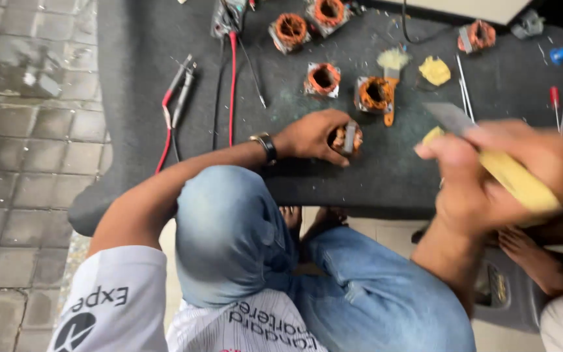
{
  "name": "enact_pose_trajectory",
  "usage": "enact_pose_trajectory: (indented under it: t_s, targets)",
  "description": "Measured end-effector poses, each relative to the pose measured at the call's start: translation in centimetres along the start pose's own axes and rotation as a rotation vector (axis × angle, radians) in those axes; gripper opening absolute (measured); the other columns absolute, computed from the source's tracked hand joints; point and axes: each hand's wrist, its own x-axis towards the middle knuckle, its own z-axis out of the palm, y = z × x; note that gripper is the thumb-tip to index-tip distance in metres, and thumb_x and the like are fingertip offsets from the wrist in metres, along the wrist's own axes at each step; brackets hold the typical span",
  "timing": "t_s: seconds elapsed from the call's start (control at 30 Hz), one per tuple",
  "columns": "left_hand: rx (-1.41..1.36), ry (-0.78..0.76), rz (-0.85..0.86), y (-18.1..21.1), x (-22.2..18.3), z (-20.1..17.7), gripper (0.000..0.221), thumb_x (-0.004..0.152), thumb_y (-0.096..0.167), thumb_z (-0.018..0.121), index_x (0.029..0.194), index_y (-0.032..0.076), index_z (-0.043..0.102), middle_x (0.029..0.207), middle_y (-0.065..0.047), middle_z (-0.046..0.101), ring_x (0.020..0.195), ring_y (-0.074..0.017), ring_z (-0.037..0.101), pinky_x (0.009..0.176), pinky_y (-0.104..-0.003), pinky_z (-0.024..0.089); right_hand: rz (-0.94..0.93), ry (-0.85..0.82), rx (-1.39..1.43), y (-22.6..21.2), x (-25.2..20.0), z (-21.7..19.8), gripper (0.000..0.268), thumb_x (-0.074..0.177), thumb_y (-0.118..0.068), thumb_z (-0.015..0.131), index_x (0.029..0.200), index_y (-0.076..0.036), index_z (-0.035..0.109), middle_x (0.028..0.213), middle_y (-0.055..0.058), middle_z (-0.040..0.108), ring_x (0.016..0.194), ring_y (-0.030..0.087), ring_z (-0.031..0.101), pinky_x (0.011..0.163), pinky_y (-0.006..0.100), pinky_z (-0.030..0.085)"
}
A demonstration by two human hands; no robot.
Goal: Cleaning the internal surface of a motor stator using a small scraper and a brush on a repair bench
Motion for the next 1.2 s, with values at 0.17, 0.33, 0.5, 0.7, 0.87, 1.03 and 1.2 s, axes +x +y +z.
enact_pose_trajectory:
  t_s: [0.17, 0.33, 0.5, 0.7, 0.87, 1.03, 1.2]
  targets:
    - [-0.063, -0.03, 0.011, 0.7, 0.7, -1.6, 0.064, 0.072, 0.049, 0.091, 0.112, 0.011, 0.06, 0.105, -0.008, 0.066, 0.096, -0.0257, 0.062, 0.075, -0.038, 0.047, 0.278, -0.543, -0.037, 5.3, -3.9, 2.0, 0.01, 0.101, -0.001, 0.078, 0.098, 0.002, 0.069, 0.077, 0.013, 0.07, 0.066, 0.019, 0.072, 0.061, 0.026, 0.053]
    - [0.007, -0.009, 0.023, 0.4, 0.7, -0.8, 0.068, 0.071, 0.053, 0.091, 0.111, 0.01, 0.057, 0.102, -0.011, 0.065, 0.096, -0.0283, 0.062, 0.078, -0.04, 0.047, 0.42, -0.605, -0.028, 5.7, -6.2, 0.1, 0.016, 0.097, 0.004, 0.077, 0.11, 0.005, 0.069, 0.098, 0.017, 0.076, 0.067, 0.019, 0.073, 0.066, 0.025, 0.057]
    - [0.131, 0.045, 0.099, 0.3, 0.5, -0.3, 0.075, 0.078, 0.061, 0.087, 0.115, 0.004, 0.056, 0.108, -0.014, 0.064, 0.099, -0.0323, 0.06, 0.082, -0.046, 0.048, 0.559, -0.619, 0.003, 7.6, -7.5, 0.9, 0.017, 0.103, -0.015, 0.072, 0.111, 0.0, 0.072, 0.076, 0.01, 0.072, 0.066, 0.016, 0.074, 0.06, 0.021, 0.054]
    - [0.117, 0.032, 0.098, 0.3, 0.5, -0.6, 0.073, 0.08, 0.058, 0.087, 0.121, 0.005, 0.058, 0.114, -0.012, 0.064, 0.105, -0.0311, 0.06, 0.086, -0.044, 0.048, 0.522, -0.664, 0.077, 6.6, -6.9, 0.8, 0.025, 0.106, -0.013, 0.064, 0.119, 0.008, 0.068, 0.101, 0.022, 0.076, 0.068, 0.02, 0.073, 0.063, 0.024, 0.056]
    - [0.14, 0.047, 0.141, -0.4, 0.5, -0.2, 0.072, 0.08, 0.055, 0.087, 0.12, 0.004, 0.057, 0.112, -0.015, 0.064, 0.103, -0.0331, 0.06, 0.085, -0.045, 0.048, 0.454, -0.699, 0.076, 6.8, -7.5, 0.9, 0.025, 0.106, -0.009, 0.064, 0.123, 0.008, 0.067, 0.107, 0.019, 0.076, 0.07, 0.019, 0.073, 0.068, 0.025, 0.056]
    - [0.125, 0.043, 0.146, -0.3, 0.8, -0.5, 0.069, 0.079, 0.052, 0.086, 0.119, 0.003, 0.058, 0.11, -0.015, 0.065, 0.101, -0.0331, 0.06, 0.085, -0.044, 0.048, 0.38, -0.696, -0.021, 7.4, -7.6, 0.8, 0.024, 0.107, -0.011, 0.063, 0.121, 0.006, 0.071, 0.075, 0.011, 0.074, 0.075, 0.017, 0.075, 0.078, 0.029, 0.056]
    - [0.138, 0.035, 0.146, -0.6, 0.9, -0.2, 0.074, 0.08, 0.058, 0.088, 0.119, 0.003, 0.057, 0.112, -0.016, 0.066, 0.106, -0.0345, 0.061, 0.091, -0.045, 0.048, 0.218, -0.618, -0.083, 8.6, -7.6, 1.4, 0.033, 0.114, -0.017, 0.054, 0.111, 0.009, 0.074, 0.086, 0.017, 0.076, 0.056, 0.018, 0.068, 0.051, 0.025, 0.047]
